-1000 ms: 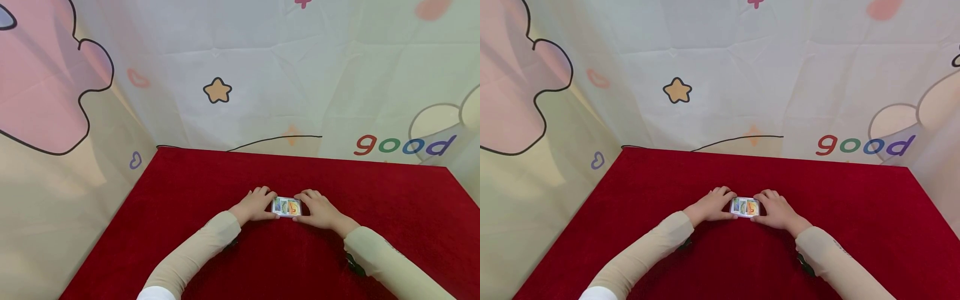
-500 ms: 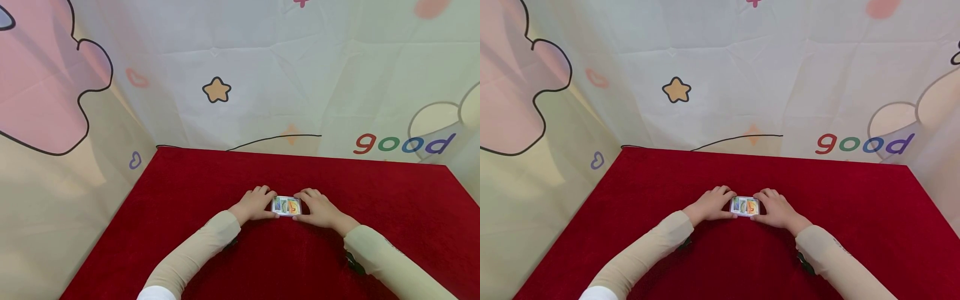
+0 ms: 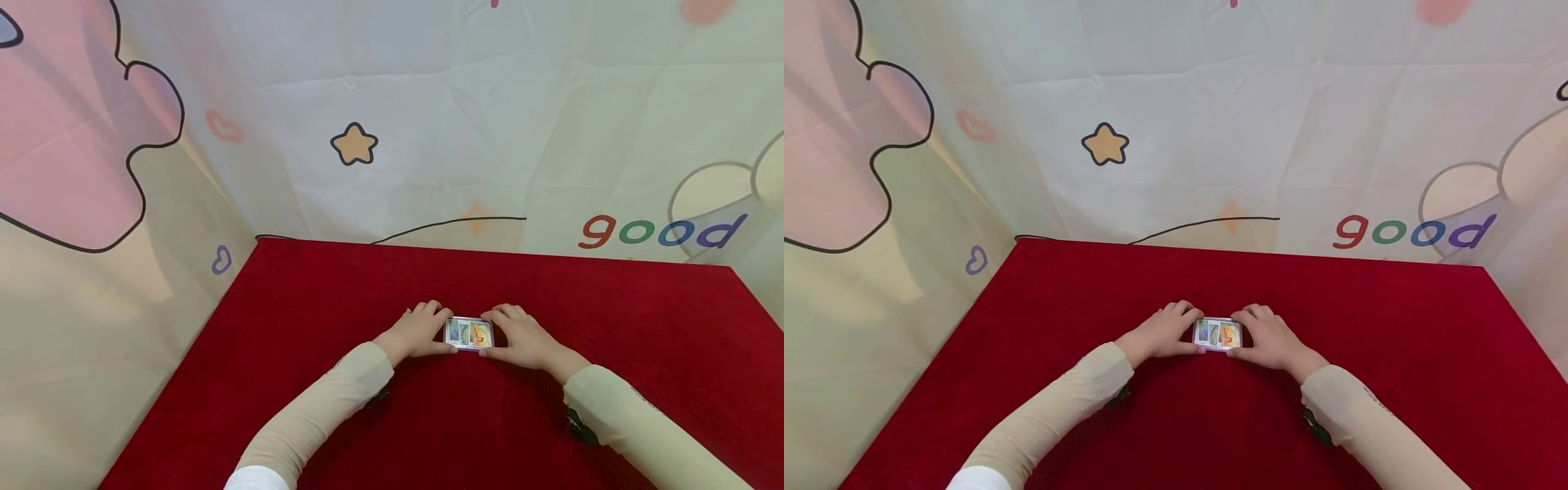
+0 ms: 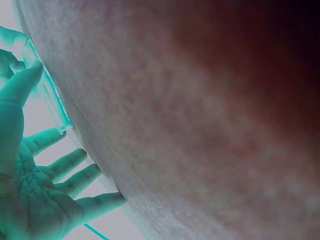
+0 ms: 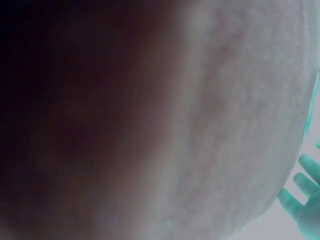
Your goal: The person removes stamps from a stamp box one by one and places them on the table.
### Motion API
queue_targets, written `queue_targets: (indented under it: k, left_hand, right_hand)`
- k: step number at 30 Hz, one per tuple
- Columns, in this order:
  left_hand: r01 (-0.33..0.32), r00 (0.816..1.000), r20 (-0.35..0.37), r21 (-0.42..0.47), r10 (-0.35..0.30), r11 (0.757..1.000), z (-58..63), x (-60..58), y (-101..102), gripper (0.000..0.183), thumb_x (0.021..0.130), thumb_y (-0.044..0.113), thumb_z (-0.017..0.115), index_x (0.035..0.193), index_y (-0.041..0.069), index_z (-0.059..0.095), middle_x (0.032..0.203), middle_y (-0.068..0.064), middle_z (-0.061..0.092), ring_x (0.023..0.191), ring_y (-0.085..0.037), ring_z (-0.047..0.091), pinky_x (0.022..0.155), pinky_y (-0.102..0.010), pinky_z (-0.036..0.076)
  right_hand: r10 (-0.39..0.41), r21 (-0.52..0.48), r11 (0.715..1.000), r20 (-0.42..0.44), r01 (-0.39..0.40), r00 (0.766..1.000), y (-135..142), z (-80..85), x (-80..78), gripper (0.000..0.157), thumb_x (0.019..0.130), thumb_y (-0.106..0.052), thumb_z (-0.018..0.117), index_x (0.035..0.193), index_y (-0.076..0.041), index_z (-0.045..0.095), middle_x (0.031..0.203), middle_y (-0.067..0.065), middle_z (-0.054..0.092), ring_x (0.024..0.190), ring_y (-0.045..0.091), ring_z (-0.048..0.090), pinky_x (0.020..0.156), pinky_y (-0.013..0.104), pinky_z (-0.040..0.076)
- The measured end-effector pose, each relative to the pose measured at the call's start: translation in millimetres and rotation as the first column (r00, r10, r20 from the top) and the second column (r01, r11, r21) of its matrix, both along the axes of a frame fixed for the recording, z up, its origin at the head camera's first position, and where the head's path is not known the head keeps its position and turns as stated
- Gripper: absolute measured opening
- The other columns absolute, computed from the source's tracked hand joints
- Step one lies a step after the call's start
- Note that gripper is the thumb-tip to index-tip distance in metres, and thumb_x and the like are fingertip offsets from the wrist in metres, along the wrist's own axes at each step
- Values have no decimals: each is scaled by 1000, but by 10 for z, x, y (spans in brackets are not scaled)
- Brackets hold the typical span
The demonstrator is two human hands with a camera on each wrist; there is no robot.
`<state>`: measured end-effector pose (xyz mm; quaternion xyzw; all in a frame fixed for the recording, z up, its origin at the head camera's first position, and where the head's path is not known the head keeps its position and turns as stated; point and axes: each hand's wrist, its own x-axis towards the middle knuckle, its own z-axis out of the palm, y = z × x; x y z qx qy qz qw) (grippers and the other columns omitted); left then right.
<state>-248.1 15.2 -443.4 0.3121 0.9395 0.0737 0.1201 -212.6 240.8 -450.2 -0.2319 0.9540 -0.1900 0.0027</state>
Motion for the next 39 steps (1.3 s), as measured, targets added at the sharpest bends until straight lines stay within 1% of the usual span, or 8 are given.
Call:
queue_targets:
  k: [10,18,27,35,39]
  left_hand:
    - [-19,999,37,33,18,999,22,-10,-5,66,87,50,62,142,19,42,142,-8,39,131,-26,38,106,-53,34]
    - [-13,999,32,36,12,999,30,-7,-3,66,88,50,61,142,17,42,142,-8,40,130,-25,39,105,-54,35]
    - [-6,1000,31,31,5,1000,22,-6,-11,68,88,50,61,143,17,39,141,-7,40,128,-25,41,104,-54,36]
    - [-3,1000,28,47,2,999,18,-6,-14,68,88,52,60,143,18,40,141,-7,40,129,-25,40,105,-54,35]
    - [-6,1000,21,41,5,999,3,-10,-20,68,87,53,60,143,19,40,140,-7,41,127,-24,42,104,-54,36]
  right_hand:
    - [4,-4,1000,-3,-4,1000,-2,27,-7,60,78,-35,75,123,0,56,121,16,53,110,34,47,89,54,43]
    - [16,0,1000,-27,-16,1000,-5,19,-15,59,77,-34,76,121,2,58,116,14,55,107,30,49,87,48,47]
    - [30,-23,999,-41,-31,999,-9,-3,-19,57,77,-32,77,119,2,59,112,12,57,104,27,49,87,45,46]
    - [49,-31,998,-51,-51,997,12,-12,-20,54,77,-29,77,116,3,59,111,11,57,104,28,49,87,46,45]
    - [55,-25,998,-58,-57,997,14,-11,-21,53,77,-29,77,116,3,59,111,12,57,104,28,49,88,47,45]
